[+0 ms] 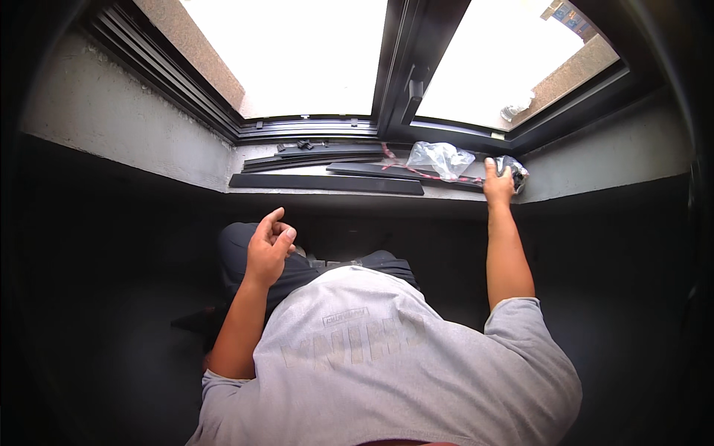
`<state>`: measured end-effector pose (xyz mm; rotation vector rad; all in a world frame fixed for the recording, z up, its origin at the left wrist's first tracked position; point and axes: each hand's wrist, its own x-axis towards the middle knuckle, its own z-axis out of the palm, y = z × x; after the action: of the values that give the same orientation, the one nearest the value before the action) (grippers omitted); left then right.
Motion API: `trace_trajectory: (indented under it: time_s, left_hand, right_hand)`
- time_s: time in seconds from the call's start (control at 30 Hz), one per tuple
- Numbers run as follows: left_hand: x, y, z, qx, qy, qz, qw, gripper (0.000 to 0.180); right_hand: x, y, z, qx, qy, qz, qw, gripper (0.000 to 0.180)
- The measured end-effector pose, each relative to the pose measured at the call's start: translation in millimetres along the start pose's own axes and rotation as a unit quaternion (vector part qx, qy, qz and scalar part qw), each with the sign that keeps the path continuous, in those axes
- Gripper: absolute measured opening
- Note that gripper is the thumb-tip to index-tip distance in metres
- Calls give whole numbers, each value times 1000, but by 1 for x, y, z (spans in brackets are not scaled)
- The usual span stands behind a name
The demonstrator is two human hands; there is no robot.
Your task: The person kneels by a window, measures the opening with a tape measure, then lifts and fits a glass pane into the frame. They adjust the pane and handle window components to secure the installation.
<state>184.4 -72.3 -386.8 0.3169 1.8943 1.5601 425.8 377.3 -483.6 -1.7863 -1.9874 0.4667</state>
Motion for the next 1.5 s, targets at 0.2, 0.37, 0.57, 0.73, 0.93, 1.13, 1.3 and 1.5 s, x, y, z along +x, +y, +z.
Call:
trace_trajectory:
  time_s: [0.2, 0.37, 0.57, 0.73, 0.93, 1.13, 1.3, 1.5]
  left_hand:
    - [-50, -37, -43, 4, 138, 12, 990, 19]
    - [-101, -62, -67, -37, 309, 72, 947, 28]
    - [-157, -114, -101, 33, 431, 87, 898, 39]
    - [-176, -156, -160, -69, 545, 50, 834, 35]
    - [-166, -185, -264, -171, 627, 24, 760, 23]
    - [-134, -275, -360, -232, 668, -13, 707, 44]
    - [-109, -292, -412, -294, 659, -5, 692, 59]
    - [-79, -312, -478, -350, 661, 48, 662, 60]
  right_hand:
    - [-30, 4, 1, 187, -106, -8, 977, 44]
    - [-88, -20, 53, 219, -341, -86, 910, 31]
    - [-183, -122, 86, 184, -540, -239, 786, 22]
    - [-270, -222, 73, 165, -593, -327, 717, 23]
    - [-357, -300, 49, 133, -637, -431, 625, 25]
    - [-419, -328, 85, -55, -547, -632, 546, 43]
    - [-443, -343, 114, -129, -457, -698, 536, 54]
    - [-460, -346, 145, -329, -453, -664, 496, 83]
